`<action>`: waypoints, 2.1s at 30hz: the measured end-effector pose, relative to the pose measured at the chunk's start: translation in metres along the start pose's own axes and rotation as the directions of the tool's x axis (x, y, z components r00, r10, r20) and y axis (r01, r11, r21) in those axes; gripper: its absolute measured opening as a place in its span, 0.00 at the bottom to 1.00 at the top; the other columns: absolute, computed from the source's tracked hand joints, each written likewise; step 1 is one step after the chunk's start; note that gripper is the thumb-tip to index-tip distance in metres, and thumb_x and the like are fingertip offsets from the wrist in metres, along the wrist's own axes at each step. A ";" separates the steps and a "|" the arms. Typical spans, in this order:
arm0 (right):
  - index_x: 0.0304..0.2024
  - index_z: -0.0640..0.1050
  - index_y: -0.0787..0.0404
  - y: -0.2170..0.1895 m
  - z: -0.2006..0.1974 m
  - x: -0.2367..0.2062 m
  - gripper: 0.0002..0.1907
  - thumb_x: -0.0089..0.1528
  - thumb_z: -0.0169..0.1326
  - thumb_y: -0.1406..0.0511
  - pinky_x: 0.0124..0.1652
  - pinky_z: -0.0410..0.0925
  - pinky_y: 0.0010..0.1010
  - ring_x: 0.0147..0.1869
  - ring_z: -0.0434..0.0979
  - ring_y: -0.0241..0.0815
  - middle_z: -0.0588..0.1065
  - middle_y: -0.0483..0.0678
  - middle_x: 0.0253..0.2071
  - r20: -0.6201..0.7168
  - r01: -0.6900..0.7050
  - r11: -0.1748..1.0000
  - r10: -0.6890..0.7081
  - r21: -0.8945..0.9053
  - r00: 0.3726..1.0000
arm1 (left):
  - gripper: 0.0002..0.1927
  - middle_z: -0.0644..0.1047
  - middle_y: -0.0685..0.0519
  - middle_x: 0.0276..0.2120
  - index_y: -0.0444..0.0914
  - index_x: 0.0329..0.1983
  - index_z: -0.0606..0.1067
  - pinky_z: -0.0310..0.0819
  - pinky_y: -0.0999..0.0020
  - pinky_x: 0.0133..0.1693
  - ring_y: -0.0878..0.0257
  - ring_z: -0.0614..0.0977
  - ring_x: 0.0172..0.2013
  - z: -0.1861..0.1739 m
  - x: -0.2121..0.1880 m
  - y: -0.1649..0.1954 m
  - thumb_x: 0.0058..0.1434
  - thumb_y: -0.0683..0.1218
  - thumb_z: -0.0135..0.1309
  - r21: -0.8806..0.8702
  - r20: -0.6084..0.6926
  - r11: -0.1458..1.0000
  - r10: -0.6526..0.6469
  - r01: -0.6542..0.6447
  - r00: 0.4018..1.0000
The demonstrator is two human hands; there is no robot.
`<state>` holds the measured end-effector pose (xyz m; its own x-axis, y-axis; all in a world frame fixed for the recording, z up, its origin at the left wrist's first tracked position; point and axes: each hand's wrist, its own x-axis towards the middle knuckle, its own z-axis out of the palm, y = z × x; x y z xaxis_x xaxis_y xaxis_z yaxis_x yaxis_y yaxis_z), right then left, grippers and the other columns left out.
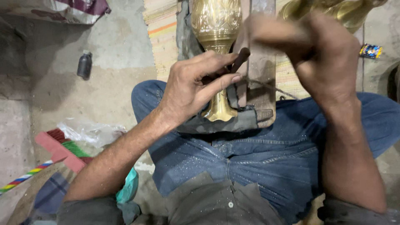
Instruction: The person sits cross-legged on the floor with an ornate brass vase held against a cloth-covered board on their lap. They hold a steel punch against the vase's surface and repeatedly strike it with a wooden mallet, repositioning the punch around the vase's neck and body to work the brass.
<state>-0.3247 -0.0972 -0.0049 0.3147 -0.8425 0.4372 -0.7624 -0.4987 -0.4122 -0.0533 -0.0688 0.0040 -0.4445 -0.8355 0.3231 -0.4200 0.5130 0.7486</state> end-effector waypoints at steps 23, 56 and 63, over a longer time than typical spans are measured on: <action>0.45 0.76 0.63 0.012 0.008 -0.012 0.10 0.68 0.65 0.66 0.36 0.70 0.35 0.35 0.79 0.48 0.77 0.52 0.34 0.114 -0.318 0.913 0.299 0.256 0.948 | 0.18 0.82 0.52 0.40 0.35 0.58 0.78 0.80 0.69 0.39 0.65 0.84 0.37 -0.004 -0.001 0.000 0.68 0.45 0.65 -0.059 0.028 0.998 -0.029 0.031 0.999; 0.48 0.78 0.67 0.011 0.009 -0.007 0.12 0.63 0.64 0.74 0.48 0.72 0.41 0.47 0.81 0.54 0.79 0.56 0.42 -0.083 0.077 0.997 -0.079 -0.032 0.993 | 0.17 0.84 0.49 0.47 0.35 0.58 0.77 0.86 0.68 0.45 0.62 0.88 0.44 0.004 0.000 0.007 0.70 0.46 0.64 0.047 -0.054 0.999 -0.015 0.018 0.998; 0.46 0.75 0.61 0.009 0.001 -0.004 0.13 0.66 0.67 0.66 0.46 0.72 0.43 0.45 0.80 0.52 0.78 0.51 0.40 0.050 -0.190 0.947 0.184 0.258 0.982 | 0.18 0.83 0.51 0.44 0.37 0.60 0.76 0.87 0.71 0.43 0.64 0.88 0.41 0.005 0.002 0.007 0.70 0.47 0.63 0.067 -0.014 0.996 -0.065 0.066 0.998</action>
<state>-0.3321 -0.0983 -0.0107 0.1973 -0.9289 0.3136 -0.6363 -0.3646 -0.6799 -0.0605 -0.0659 0.0068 -0.4052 -0.8698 0.2816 -0.5006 0.4688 0.7277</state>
